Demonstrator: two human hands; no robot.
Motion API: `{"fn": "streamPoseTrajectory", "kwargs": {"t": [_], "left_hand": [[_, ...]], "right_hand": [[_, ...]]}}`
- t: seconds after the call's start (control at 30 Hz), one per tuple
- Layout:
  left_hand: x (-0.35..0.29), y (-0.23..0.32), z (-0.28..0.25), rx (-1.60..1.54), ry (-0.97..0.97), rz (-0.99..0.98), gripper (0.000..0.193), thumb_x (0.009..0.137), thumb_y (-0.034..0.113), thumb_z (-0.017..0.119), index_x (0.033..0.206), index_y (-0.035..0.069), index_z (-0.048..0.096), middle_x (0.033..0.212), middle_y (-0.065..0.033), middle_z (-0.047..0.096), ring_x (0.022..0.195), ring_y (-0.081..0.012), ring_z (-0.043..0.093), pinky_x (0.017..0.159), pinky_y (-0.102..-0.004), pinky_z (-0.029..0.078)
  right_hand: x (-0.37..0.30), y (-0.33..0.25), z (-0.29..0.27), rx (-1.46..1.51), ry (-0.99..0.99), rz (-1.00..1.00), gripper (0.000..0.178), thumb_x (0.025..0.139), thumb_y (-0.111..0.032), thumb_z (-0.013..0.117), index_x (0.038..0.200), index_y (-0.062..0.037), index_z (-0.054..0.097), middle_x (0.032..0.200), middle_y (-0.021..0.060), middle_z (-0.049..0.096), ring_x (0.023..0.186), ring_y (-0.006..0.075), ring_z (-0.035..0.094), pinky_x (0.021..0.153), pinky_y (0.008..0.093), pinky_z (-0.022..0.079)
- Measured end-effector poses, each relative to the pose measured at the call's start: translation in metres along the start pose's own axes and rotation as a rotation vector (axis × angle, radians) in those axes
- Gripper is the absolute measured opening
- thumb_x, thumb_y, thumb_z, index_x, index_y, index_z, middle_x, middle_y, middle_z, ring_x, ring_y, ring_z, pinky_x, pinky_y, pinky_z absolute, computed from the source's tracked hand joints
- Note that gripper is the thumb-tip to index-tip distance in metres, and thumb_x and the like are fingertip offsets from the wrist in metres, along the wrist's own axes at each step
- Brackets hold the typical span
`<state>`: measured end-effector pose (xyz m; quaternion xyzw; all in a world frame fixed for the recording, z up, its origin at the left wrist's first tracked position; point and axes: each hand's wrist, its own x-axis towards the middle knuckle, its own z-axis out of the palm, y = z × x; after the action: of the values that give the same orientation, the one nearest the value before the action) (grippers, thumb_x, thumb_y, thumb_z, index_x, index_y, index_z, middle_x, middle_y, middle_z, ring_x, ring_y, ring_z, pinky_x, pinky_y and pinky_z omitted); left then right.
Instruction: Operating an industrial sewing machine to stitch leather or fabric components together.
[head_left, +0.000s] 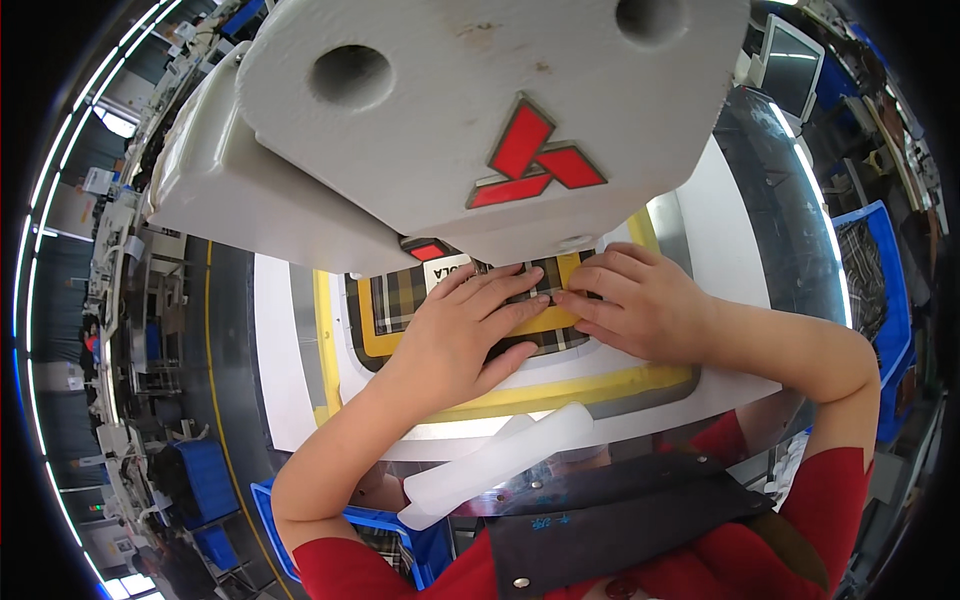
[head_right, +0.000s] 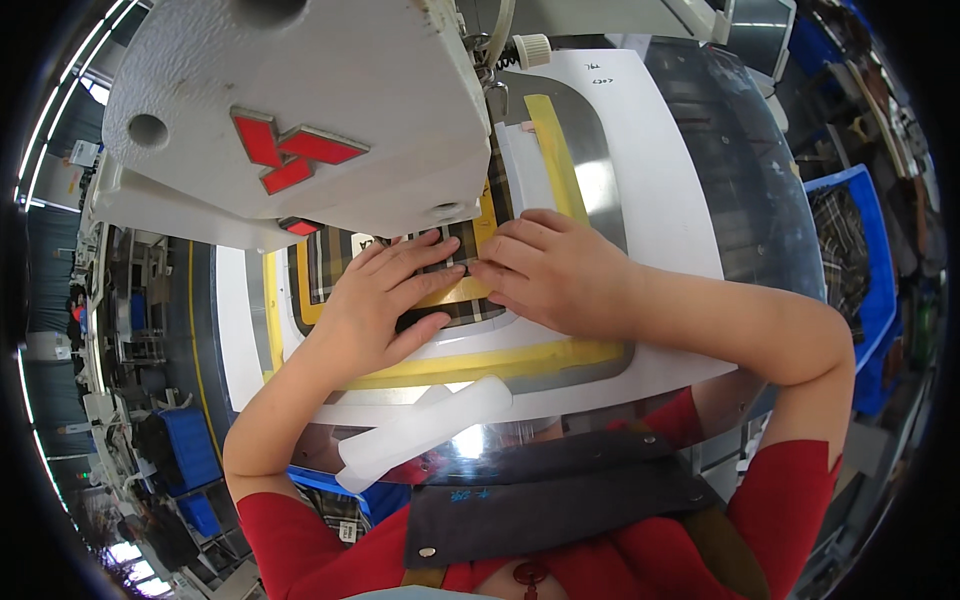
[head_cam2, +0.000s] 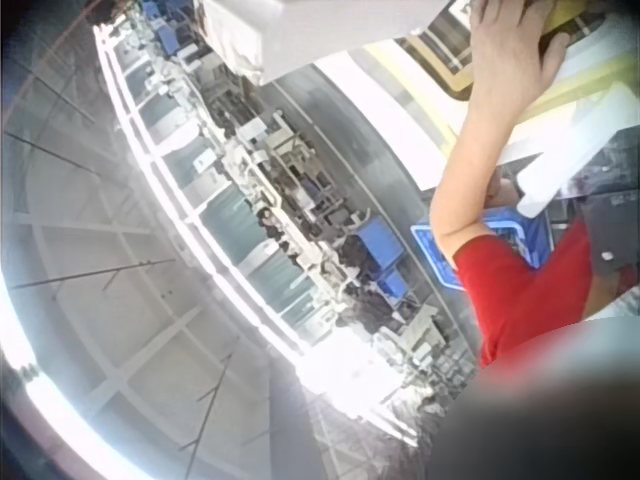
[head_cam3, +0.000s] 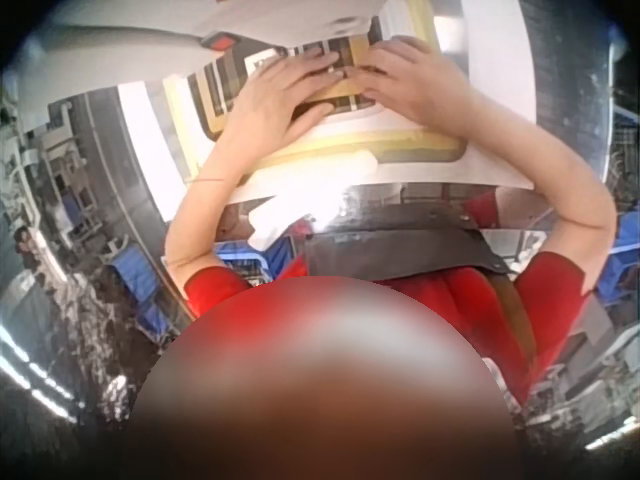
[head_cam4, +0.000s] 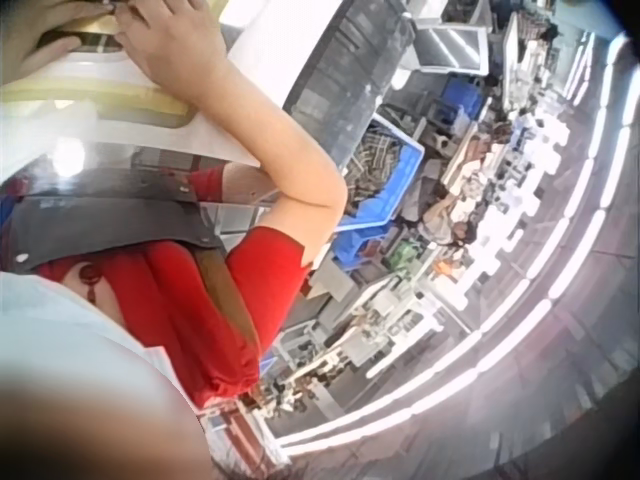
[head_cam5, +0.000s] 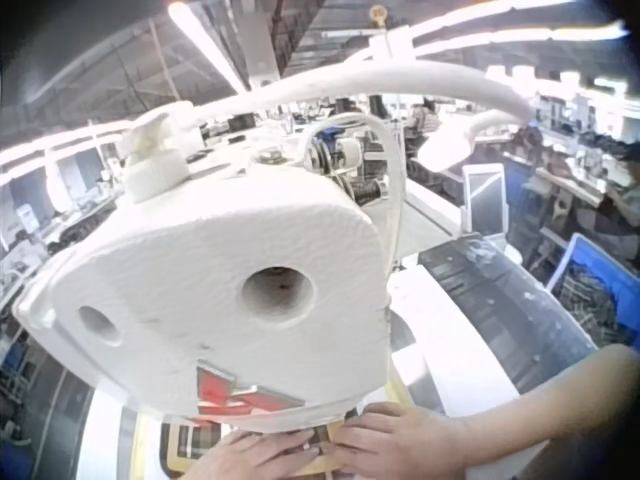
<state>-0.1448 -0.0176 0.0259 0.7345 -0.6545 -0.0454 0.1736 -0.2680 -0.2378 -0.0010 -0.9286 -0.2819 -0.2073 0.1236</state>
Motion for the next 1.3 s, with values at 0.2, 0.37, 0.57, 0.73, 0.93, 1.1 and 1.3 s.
{"fn": "streamPoseTrajectory", "kwargs": {"t": [0.2, 0.37, 0.57, 0.73, 0.93, 1.1, 1.3], "left_hand": [[0.0, -0.014, -0.009, -0.009, 0.009, -0.075, 0.039, 0.085, 0.027, 0.066, 0.119, 0.009, 0.064, 0.129, -0.0107, 0.057, 0.112, -0.0324, 0.054, 0.101, -0.0439, 0.038], [0.002, -0.025, -0.01, -0.01, -0.043, -0.183, 0.04, 0.085, 0.03, 0.065, 0.119, 0.008, 0.064, 0.122, -0.0147, 0.059, 0.106, -0.0358, 0.054, 0.098, -0.0437, 0.039], [-0.005, -0.039, -0.011, 0.146, 0.137, -0.105, 0.041, 0.086, 0.035, 0.066, 0.112, 0.003, 0.067, 0.089, -0.0189, 0.059, 0.082, -0.033, 0.059, 0.077, -0.0414, 0.047], [-0.011, -0.037, -0.016, 0.143, 0.169, -0.101, 0.044, 0.085, 0.037, 0.066, 0.111, 0.001, 0.067, 0.09, -0.0178, 0.058, 0.088, -0.032, 0.058, 0.081, -0.0401, 0.046], [-0.021, -0.02, -0.026, -0.003, 0.037, -0.145, 0.06, 0.082, 0.039, 0.068, 0.128, 0.002, 0.055, 0.114, -0.0198, 0.056, 0.107, -0.0361, 0.054, 0.096, -0.0436, 0.042], [-0.069, 0.057, -0.012, -0.227, -0.202, -0.082, 0.086, 0.073, 0.052, 0.073, 0.142, 0.011, 0.042, 0.149, -0.0175, 0.036, 0.138, -0.0358, 0.034, 0.113, -0.0493, 0.026], [-0.085, 0.066, 0.014, -0.058, -0.268, 0.043, 0.059, 0.089, 0.028, 0.059, 0.143, 0.016, 0.041, 0.153, -0.01, 0.033, 0.142, -0.026, 0.03, 0.116, -0.045, 0.022]], "right_hand": [[0.011, 0.009, 0.006, -0.069, 0.076, 0.014, 0.031, 0.076, -0.013, 0.073, 0.104, -0.0022, 0.066, 0.107, 0.0089, 0.061, 0.098, 0.0257, 0.062, 0.09, 0.039, 0.05], [0.02, 0.021, 0.008, -0.08, 0.069, 0.019, 0.022, 0.079, -0.011, 0.067, 0.098, -0.0012, 0.067, 0.108, 0.0093, 0.064, 0.1, 0.0244, 0.061, 0.092, 0.0366, 0.049], [0.037, 0.025, 0.004, -0.046, 0.056, 0.077, 0.022, 0.079, -0.011, 0.068, 0.098, -0.0019, 0.068, 0.106, 0.0082, 0.065, 0.097, 0.0236, 0.062, 0.09, 0.0352, 0.049], [0.045, 0.02, 0.005, -0.018, 0.085, 0.128, 0.015, 0.082, -0.011, 0.067, 0.096, -0.0038, 0.068, 0.103, 0.0049, 0.067, 0.095, 0.0213, 0.062, 0.087, 0.0346, 0.05], [0.035, 0.021, 0.008, 0.036, 0.114, 0.114, 0.016, 0.083, -0.012, 0.066, 0.097, -0.0049, 0.067, 0.104, 0.0047, 0.066, 0.098, 0.0222, 0.061, 0.088, 0.0352, 0.049], [0.015, 0.025, 0.002, 0.064, 0.065, 0.178, 0.025, 0.082, -0.018, 0.068, 0.102, -0.0043, 0.066, 0.111, 0.006, 0.064, 0.105, 0.0231, 0.058, 0.092, 0.0368, 0.047], [0.021, 0.026, 0.002, 0.062, 0.04, 0.378, 0.044, 0.078, -0.03, 0.072, 0.11, -0.0014, 0.064, 0.118, 0.0105, 0.061, 0.116, 0.028, 0.053, 0.102, 0.0411, 0.04]]}}
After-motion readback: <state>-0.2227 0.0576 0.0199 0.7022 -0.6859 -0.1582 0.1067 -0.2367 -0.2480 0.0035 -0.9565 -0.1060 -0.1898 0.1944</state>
